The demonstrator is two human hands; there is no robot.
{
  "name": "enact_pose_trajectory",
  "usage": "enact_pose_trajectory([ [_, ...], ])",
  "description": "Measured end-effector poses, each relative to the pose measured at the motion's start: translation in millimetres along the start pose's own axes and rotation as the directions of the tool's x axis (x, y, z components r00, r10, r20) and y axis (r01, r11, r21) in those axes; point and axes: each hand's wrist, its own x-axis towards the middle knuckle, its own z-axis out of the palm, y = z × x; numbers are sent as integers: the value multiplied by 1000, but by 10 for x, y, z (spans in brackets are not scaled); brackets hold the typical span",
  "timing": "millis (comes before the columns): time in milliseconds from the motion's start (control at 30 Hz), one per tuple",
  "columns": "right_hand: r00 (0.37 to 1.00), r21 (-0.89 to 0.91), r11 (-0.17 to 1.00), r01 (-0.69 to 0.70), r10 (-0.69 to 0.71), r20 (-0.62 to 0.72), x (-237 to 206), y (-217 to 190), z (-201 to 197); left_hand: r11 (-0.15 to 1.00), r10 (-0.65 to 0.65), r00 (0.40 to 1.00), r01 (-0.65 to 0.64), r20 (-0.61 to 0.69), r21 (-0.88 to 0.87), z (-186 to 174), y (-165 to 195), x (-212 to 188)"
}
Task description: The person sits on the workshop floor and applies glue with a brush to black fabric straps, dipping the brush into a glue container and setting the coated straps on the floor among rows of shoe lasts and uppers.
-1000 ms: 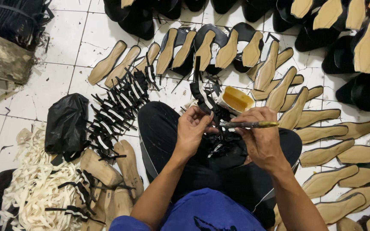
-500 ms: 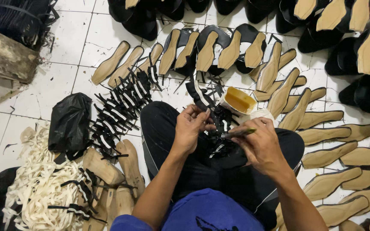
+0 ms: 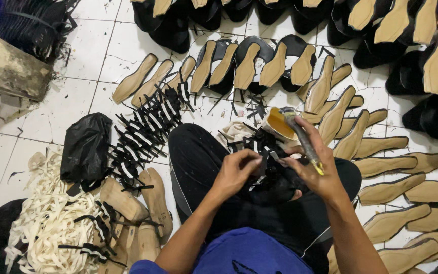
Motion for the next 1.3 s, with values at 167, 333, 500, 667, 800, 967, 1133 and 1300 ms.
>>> enact_pose_trajectory([
  [167, 962, -501, 832, 237, -127, 243, -21, -18, 4, 943, -98, 982, 40, 162, 332, -198, 143, 18],
  [333, 943, -687, 671, 280, -58, 328, 17, 17, 204, 746, 43, 977, -169, 207, 644, 29, -48, -40],
  [500, 835, -720, 451, 528, -428, 345, -31, -159, 263, 923, -257, 966, 239, 20, 302, 92, -416, 61],
  [667, 825, -585, 730, 353, -538, -173, -248, -292, 325, 827, -304, 953, 270, 11, -494, 37, -504, 235],
  [800, 909, -124, 980, 158, -194, -370, -246, -175, 398, 824, -229, 964, 117, -136, -555, 10, -313, 256],
  [967, 919, -347, 928, 135, -248, -305, -286, -110, 348, 889, -90, 964, -35, -250, -457, 21, -17, 258],
  [1133, 870, -523, 780, 344, -474, -136, -268, -173, 353, 919, 0, 948, -126, -319, -373, 77, 114, 248],
  [1300, 846, -658, 639, 398, -533, -6, -222, -208, 375, 928, 49, 942, -166, -332, -333, 116, 147, 216],
])
